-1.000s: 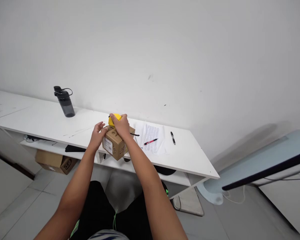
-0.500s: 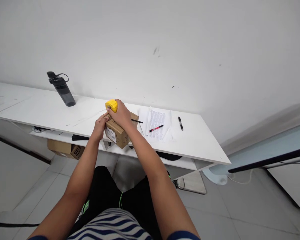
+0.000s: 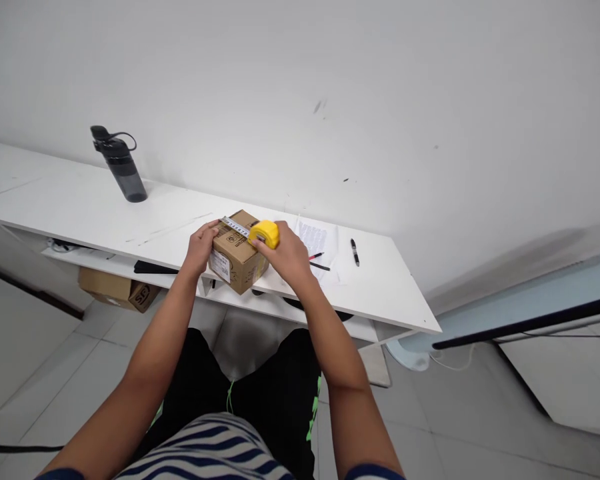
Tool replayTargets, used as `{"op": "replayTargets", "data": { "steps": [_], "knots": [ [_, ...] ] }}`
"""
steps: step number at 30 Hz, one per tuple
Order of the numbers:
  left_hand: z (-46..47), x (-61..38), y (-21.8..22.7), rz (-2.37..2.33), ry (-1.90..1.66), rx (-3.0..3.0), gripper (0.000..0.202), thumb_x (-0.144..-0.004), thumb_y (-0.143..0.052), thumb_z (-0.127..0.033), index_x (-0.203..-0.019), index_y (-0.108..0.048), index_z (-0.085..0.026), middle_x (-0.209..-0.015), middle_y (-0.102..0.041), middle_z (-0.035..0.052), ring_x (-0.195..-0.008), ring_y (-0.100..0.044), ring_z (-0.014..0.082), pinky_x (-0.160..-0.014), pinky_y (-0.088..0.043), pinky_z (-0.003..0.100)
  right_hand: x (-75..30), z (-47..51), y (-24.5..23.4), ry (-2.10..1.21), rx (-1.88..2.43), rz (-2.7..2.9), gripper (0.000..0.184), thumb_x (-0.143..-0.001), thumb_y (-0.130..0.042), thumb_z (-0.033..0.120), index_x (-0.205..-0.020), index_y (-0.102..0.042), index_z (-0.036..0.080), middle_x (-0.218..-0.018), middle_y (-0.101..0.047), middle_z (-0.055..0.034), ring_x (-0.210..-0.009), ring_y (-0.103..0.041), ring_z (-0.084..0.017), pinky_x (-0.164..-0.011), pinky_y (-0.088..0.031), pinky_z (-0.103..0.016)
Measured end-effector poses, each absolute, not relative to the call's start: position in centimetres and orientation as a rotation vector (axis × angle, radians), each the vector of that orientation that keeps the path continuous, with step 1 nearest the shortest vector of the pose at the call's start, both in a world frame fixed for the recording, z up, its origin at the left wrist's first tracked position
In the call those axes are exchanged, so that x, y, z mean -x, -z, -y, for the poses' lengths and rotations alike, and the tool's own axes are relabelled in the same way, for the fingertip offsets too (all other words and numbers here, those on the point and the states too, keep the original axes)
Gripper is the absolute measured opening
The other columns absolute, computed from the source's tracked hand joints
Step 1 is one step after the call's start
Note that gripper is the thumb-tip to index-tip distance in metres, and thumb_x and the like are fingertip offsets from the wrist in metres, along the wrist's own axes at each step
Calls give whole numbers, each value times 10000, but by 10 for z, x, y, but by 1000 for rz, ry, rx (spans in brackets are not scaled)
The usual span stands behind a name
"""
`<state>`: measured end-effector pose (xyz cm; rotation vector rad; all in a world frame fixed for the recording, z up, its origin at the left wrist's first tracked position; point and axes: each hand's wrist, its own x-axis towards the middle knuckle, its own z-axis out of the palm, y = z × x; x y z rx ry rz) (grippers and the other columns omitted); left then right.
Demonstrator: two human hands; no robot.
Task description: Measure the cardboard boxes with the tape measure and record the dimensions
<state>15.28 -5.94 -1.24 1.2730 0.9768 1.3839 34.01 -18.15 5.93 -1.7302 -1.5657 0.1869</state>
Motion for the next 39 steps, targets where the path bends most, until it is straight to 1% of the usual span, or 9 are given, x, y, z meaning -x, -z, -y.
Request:
{"op": "replayTargets", "data": {
  "steps": [7,13,17,19,23,27,32,36,39],
  "knots": [
    [56,-153,14,-945,-1395,-1312,441,-756,-575,-334,-1129,-702,-136,-1066,-721,77,-968,-642,225,-890,-508,344,-363,216,-41,-167,1755,1433,519,-764,-645,618,-1111,-558,241,-943,-678,-49,-783,-603,-227,-661,-435,-336],
    [56,-151,13,-953,-1396,-1284,445,-771,-563,-339,-1147,-694,-140,-1055,-729,79,-929,-652,214,-832,-529,333,-339,195,-55,-35,1780,1501,521,-802,-622,590,-1180,-546,239,-1031,-692,-60,-887,-636,-255,-708,-444,-343],
    [58,-147,12,-950,-1387,-1317,436,-786,-546,-331,-1158,-685,-150,-1097,-723,81,-973,-655,227,-851,-532,342,-314,165,-65,-89,1764,1662,477,-846,-582,573,-1185,-524,243,-1089,-689,-71,-911,-649,-259,-701,-451,-331],
    [59,-146,11,-953,-1377,-1324,440,-787,-543,-329,-1167,-679,-152,-1126,-715,85,-1008,-651,237,-875,-527,353,-302,144,-68,-110,1779,1730,483,-865,-548,580,-1199,-503,234,-1110,-684,-85,-928,-653,-271,-711,-459,-340],
    [58,-144,10,-1000,-1370,-1334,466,-785,-547,-339,-1190,-660,-136,-1185,-693,99,-1086,-630,256,-937,-505,373,-288,111,-71,-107,1798,1878,602,-868,-528,592,-1342,-402,243,-1226,-643,-112,-954,-659,-308,-753,-474,-384],
    [57,-142,13,-984,-1381,-1362,481,-798,-541,-347,-1219,-638,-135,-1239,-670,108,-1140,-613,259,-981,-485,379,-290,108,-65,-97,1759,1886,623,-880,-509,583,-1393,-364,262,-1243,-643,-91,-990,-654,-320,-791,-479,-409],
    [61,-142,14,-964,-1399,-1373,464,-803,-533,-336,-1218,-643,-161,-1220,-682,93,-1113,-627,257,-969,-495,385,-294,115,-56,-99,1696,1779,601,-867,-554,551,-1383,-392,290,-1237,-653,-52,-1052,-633,-300,-845,-478,-399],
    [65,-140,13,-907,-1406,-1381,459,-792,-538,-330,-1206,-658,-169,-1209,-687,89,-1108,-626,253,-961,-494,375,-294,116,-51,-152,1547,1653,519,-868,-573,493,-1325,-432,290,-1256,-628,-36,-1084,-617,-267,-909,-477,-408],
    [62,-134,11,-871,-1419,-1348,465,-783,-545,-352,-1199,-662,-181,-1240,-670,86,-1120,-615,249,-927,-501,348,-296,122,-47,-244,1323,1358,552,-867,-569,523,-1316,-379,265,-1220,-616,-52,-1063,-619,-226,-909,-498,-376]
  ]
}}
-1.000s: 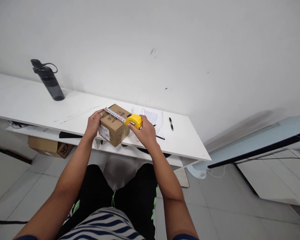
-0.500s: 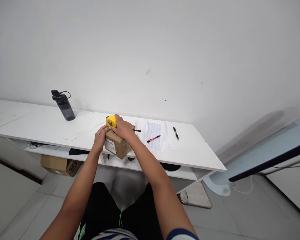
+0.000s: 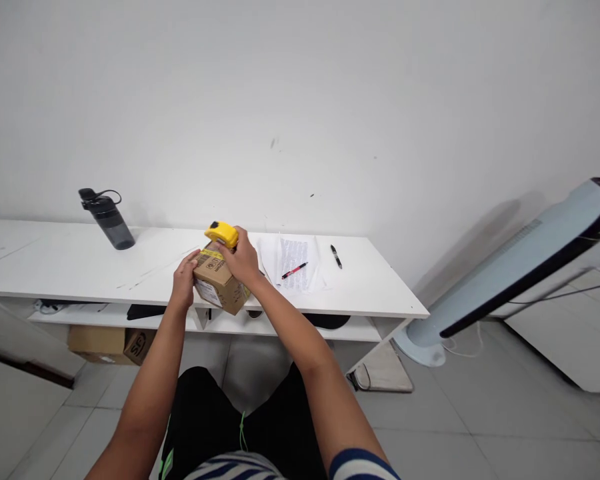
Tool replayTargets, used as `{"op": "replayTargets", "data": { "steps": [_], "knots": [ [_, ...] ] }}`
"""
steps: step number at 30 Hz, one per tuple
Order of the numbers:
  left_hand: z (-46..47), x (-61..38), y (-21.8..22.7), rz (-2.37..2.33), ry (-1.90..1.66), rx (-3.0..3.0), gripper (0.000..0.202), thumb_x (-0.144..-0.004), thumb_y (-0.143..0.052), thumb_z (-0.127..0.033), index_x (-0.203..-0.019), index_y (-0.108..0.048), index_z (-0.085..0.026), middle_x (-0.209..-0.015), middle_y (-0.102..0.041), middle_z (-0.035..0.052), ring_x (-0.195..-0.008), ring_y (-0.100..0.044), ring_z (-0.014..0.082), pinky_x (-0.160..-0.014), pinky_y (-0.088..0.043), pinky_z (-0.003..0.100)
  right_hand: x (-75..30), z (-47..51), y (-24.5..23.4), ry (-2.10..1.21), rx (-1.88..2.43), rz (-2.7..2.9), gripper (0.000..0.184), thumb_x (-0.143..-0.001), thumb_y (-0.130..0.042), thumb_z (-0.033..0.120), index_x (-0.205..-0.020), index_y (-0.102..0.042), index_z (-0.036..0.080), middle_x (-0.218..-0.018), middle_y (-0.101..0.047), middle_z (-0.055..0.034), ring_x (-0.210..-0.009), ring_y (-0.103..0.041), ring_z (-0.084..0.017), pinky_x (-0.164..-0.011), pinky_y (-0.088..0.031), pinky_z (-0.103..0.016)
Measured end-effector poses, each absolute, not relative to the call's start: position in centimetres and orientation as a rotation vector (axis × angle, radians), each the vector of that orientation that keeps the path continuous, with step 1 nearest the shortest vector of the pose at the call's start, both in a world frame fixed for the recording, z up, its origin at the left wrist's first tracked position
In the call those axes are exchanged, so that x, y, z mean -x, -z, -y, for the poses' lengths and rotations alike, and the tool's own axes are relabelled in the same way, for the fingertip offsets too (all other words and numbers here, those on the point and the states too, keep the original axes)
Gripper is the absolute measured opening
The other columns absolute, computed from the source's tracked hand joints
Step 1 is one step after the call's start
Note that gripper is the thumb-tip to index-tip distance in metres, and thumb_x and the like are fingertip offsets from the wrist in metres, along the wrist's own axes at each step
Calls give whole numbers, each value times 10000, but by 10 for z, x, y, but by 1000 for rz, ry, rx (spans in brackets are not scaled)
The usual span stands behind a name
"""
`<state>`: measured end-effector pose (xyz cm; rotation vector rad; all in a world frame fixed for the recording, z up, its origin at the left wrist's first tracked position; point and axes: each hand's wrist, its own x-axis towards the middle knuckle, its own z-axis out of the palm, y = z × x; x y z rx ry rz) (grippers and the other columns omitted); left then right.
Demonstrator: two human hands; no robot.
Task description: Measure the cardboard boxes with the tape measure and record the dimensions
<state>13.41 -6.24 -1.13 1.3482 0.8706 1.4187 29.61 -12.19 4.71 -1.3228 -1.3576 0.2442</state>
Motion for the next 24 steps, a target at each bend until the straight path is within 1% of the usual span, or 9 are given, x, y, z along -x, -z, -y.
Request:
{"op": "replayTargets", "data": {
  "steps": [3,6,8,10,13,17,19,22,24],
  "knots": [
    [49,-125,6,-862,-1390,-1191,475,-754,-566,-377,-1178,-667,-190,-1183,-687,76,-1017,-642,226,-787,-522,296,-301,130,-41,-267,1132,1032,620,-851,-576,549,-1315,-302,241,-1212,-583,-89,-1087,-602,-203,-905,-508,-343],
    [34,-120,-1,-891,-1353,-938,445,-710,-561,-380,-1097,-668,-188,-966,-709,47,-791,-640,184,-609,-489,255,-304,133,-30,-332,1056,869,621,-837,-586,543,-1286,-273,250,-1215,-551,-106,-1073,-601,-200,-865,-522,-344],
    [31,-120,-1,-951,-1308,-840,385,-697,-544,-389,-1008,-654,-191,-784,-663,12,-642,-584,160,-537,-457,247,-304,131,-19,-451,1060,852,586,-832,-588,536,-1244,-283,253,-1184,-555,-101,-1025,-612,-201,-814,-535,-347],
    [36,-121,3,-1030,-1227,-845,320,-707,-523,-403,-924,-630,-193,-683,-596,-9,-577,-533,150,-517,-454,256,-303,126,-9,-538,1094,882,555,-813,-612,526,-1189,-315,247,-1150,-566,-86,-1008,-609,-199,-834,-528,-354],
    [51,-116,15,-1156,-1218,-989,314,-750,-515,-421,-962,-602,-208,-782,-619,13,-674,-578,173,-586,-503,300,-304,117,-3,-545,1141,973,545,-796,-639,523,-1154,-347,236,-1156,-568,-78,-1046,-585,-196,-928,-486,-361],
    [55,-91,20,-1304,-1419,-1363,470,-718,-642,-332,-1171,-565,-235,-1101,-649,83,-998,-615,233,-863,-507,382,-312,105,-13,-594,1179,1166,567,-809,-626,531,-1196,-343,227,-1182,-578,-89,-1066,-580,-197,-942,-473,-357],
    [50,-77,10,-1312,-1390,-1601,425,-708,-665,-296,-1124,-621,-218,-1141,-659,103,-1087,-594,268,-972,-457,424,-312,99,-20,-636,1203,1279,577,-813,-618,532,-1216,-342,226,-1197,-587,-93,-1071,-583,-196,-937,-478,-353],
    [41,-65,-12,-1207,-1338,-1764,316,-777,-635,-358,-1044,-684,-197,-1153,-682,108,-1148,-581,280,-1048,-406,441,-300,91,-27,-650,1280,1420,574,-835,-587,535,-1250,-343,222,-1199,-607,-91,-1047,-605,-199,-919,-488,-359],
    [39,-66,-23,-1097,-1304,-1689,411,-831,-591,-443,-1152,-664,-197,-1244,-655,111,-1189,-568,273,-1038,-426,425,-284,87,-30,-596,1365,1509,578,-844,-574,537,-1281,-350,232,-1193,-625,-82,-1030,-618,-214,-914,-489,-383]
  ]
}}
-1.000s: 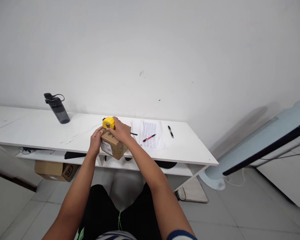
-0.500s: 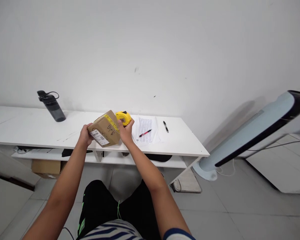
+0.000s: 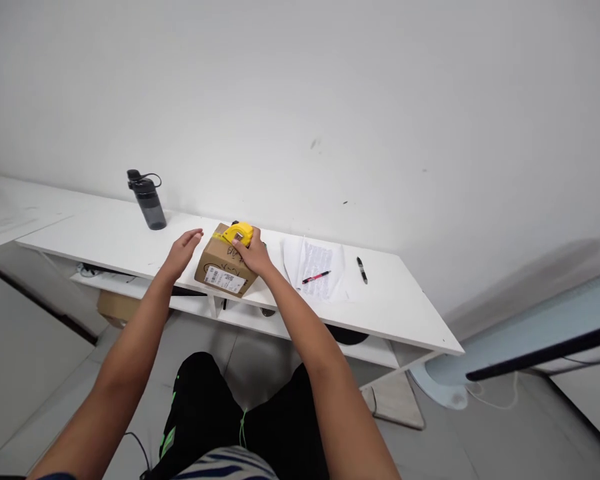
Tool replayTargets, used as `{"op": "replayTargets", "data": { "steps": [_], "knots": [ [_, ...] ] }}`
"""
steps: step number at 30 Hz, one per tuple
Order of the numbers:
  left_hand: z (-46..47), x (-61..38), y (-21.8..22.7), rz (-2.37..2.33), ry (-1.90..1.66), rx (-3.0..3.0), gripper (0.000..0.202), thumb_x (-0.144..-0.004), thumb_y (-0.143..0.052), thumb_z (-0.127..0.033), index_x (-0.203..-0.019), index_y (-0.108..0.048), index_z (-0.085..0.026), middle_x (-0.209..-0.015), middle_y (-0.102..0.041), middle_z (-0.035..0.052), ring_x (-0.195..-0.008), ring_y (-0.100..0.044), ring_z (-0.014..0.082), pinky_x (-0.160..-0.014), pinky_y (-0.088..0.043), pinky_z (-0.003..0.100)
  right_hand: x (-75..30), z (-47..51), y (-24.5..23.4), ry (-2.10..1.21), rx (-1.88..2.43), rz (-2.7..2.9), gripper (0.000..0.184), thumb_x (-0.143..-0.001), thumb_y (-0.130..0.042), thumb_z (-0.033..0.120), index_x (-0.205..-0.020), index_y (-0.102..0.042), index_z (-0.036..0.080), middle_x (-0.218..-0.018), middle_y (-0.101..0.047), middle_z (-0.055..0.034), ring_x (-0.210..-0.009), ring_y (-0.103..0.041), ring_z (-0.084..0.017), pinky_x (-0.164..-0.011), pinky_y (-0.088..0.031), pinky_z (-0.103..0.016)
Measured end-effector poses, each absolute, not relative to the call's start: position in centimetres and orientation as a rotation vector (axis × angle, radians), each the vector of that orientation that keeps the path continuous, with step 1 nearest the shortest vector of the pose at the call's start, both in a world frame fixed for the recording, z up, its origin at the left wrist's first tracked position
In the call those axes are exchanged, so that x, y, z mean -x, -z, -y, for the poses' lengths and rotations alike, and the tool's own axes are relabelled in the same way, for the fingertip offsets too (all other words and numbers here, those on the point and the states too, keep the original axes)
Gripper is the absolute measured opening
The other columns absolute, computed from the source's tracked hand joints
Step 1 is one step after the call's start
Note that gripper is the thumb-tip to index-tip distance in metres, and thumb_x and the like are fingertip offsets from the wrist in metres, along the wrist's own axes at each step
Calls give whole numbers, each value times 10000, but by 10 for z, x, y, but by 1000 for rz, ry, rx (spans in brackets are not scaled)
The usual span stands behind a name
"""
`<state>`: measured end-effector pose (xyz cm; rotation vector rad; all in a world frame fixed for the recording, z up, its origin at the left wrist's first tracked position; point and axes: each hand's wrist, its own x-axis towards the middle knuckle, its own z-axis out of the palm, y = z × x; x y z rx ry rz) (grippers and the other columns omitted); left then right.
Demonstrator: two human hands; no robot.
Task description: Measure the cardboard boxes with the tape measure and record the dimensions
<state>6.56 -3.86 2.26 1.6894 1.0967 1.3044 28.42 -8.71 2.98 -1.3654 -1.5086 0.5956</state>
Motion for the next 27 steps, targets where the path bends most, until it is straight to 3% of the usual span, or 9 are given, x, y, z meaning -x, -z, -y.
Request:
{"op": "replayTargets", "data": {
  "steps": [3,6,10,14,19,27],
  "knots": [
    [40,-69,-22,-1010,-1163,-1510,654,-799,-654,-470,-1373,-520,-189,-1344,-595,136,-1152,-600,278,-959,-491,401,-259,82,-34,-472,1450,1642,600,-852,-565,538,-1335,-355,250,-1208,-639,-75,-1043,-623,-244,-911,-486,-409],
    [46,-66,-8,-965,-1121,-1382,808,-736,-732,-418,-1446,-423,-185,-1325,-604,139,-1075,-642,266,-915,-517,376,-240,75,-40,-451,1462,1779,647,-874,-536,531,-1405,-328,227,-1212,-644,-90,-1047,-631,-261,-908,-487,-412],
    [55,-56,5,-850,-1132,-1303,716,-741,-717,-421,-1374,-479,-186,-1197,-670,105,-959,-675,235,-847,-536,351,-225,66,-47,-406,1392,2036,708,-907,-496,483,-1505,-237,205,-1253,-624,-122,-1055,-632,-288,-921,-479,-440],
    [58,-57,6,-842,-1147,-1269,669,-734,-715,-404,-1325,-508,-166,-1102,-691,92,-880,-676,215,-790,-540,342,-225,60,-50,-277,1276,2211,648,-926,-471,412,-1511,-254,235,-1396,-523,-129,-1151,-583,-295,-957,-462,-450],
    [56,-64,12,-847,-1315,-1286,814,-751,-702,-374,-1476,-361,-230,-1256,-640,88,-1000,-659,213,-895,-520,364,-233,56,-66,-265,1308,2382,604,-913,-501,401,-1472,-308,276,-1299,-592,-101,-1027,-632,-282,-879,-491,-427],
    [54,-61,19,-1094,-1437,-1466,500,-804,-600,-347,-1283,-634,-210,-1311,-639,62,-1197,-577,255,-1068,-414,407,-248,66,-95,-236,1466,2538,619,-895,-545,363,-1468,-324,284,-1197,-642,-108,-932,-645,-281,-767,-485,-363]
  ]
}}
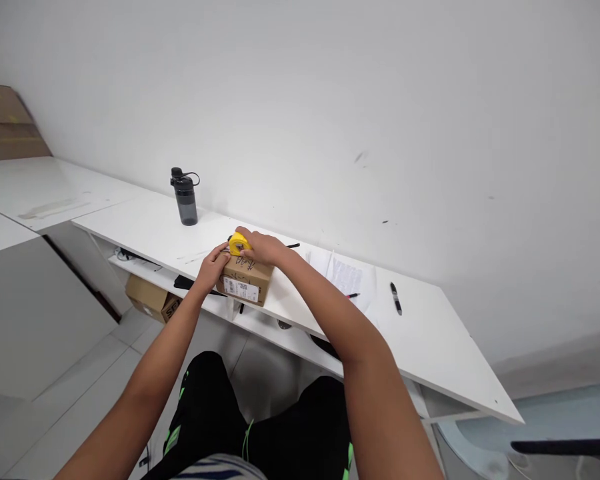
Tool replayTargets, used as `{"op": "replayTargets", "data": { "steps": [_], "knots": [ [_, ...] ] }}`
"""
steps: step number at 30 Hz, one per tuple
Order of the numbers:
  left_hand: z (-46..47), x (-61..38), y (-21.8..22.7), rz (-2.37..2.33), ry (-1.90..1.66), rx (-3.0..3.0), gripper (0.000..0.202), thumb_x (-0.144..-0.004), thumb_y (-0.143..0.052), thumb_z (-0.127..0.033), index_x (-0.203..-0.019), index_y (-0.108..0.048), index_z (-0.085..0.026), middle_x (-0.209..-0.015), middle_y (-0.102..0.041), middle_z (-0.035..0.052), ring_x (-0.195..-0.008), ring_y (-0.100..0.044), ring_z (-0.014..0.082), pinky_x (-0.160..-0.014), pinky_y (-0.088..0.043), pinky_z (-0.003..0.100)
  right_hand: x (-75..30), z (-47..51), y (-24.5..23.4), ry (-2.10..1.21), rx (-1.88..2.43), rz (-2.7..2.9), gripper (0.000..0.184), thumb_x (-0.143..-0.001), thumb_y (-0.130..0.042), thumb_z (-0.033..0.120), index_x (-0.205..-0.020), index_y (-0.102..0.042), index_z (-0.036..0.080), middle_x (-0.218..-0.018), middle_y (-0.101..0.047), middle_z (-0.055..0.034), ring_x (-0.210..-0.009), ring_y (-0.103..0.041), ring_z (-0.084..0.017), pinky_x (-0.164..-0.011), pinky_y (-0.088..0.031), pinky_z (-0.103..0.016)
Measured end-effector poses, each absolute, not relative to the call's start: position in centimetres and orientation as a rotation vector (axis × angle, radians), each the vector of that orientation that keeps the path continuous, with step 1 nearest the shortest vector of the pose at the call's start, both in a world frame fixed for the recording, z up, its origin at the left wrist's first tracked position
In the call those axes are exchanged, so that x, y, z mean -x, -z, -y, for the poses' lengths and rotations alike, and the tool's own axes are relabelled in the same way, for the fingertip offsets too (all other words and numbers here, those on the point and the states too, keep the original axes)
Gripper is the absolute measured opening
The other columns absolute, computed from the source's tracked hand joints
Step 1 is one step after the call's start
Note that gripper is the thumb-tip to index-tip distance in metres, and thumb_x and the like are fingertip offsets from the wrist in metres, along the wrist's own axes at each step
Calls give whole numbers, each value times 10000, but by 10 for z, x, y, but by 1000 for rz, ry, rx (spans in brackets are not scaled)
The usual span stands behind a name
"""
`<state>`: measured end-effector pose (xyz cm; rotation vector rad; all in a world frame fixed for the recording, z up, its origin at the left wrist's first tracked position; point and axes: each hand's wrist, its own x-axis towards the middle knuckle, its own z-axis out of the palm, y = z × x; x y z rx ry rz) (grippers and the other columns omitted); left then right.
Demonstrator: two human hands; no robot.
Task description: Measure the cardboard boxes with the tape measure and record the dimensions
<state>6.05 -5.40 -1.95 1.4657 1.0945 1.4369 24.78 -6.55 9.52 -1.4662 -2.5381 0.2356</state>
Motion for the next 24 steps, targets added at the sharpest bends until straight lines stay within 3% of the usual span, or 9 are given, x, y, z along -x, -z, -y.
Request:
{"op": "replayTargets", "data": {
  "steps": [6,13,17,21,24],
  "knots": [
    [49,-60,20,-1136,-1405,-1503,501,-807,-589,-345,-1287,-643,-214,-1301,-649,63,-1182,-584,258,-1071,-416,413,-321,102,-87,-369,1518,2404,596,-889,-542,363,-1444,-327,330,-1187,-652,-67,-922,-636,-248,-762,-477,-353],
    [42,-62,17,-1121,-1457,-1543,499,-804,-584,-352,-1276,-647,-204,-1308,-641,68,-1195,-571,252,-1091,-398,403,-369,134,-75,-432,1545,2225,607,-870,-559,358,-1438,-352,306,-1174,-664,-50,-948,-634,-231,-840,-478,-370],
    [43,-62,14,-1159,-1438,-1547,504,-816,-563,-369,-1289,-636,-212,-1309,-637,75,-1196,-570,264,-1086,-403,422,-356,123,-74,-417,1488,2177,641,-867,-576,408,-1463,-355,328,-1272,-636,-41,-1054,-628,-251,-900,-481,-395],
    [45,-61,12,-1180,-1416,-1533,530,-823,-563,-375,-1328,-608,-219,-1355,-607,84,-1218,-563,276,-1080,-413,428,-309,99,-71,-330,1391,2219,688,-885,-557,400,-1512,-289,306,-1445,-514,-59,-1212,-563,-277,-981,-457,-416],
    [47,-59,10,-1194,-1395,-1526,563,-836,-570,-381,-1378,-563,-229,-1396,-579,87,-1238,-558,281,-1085,-409,432,-265,82,-67,-229,1391,2238,701,-913,-515,430,-1536,-232,276,-1410,-531,-114,-1169,-588,-305,-938,-480,-439]
  ]
}}
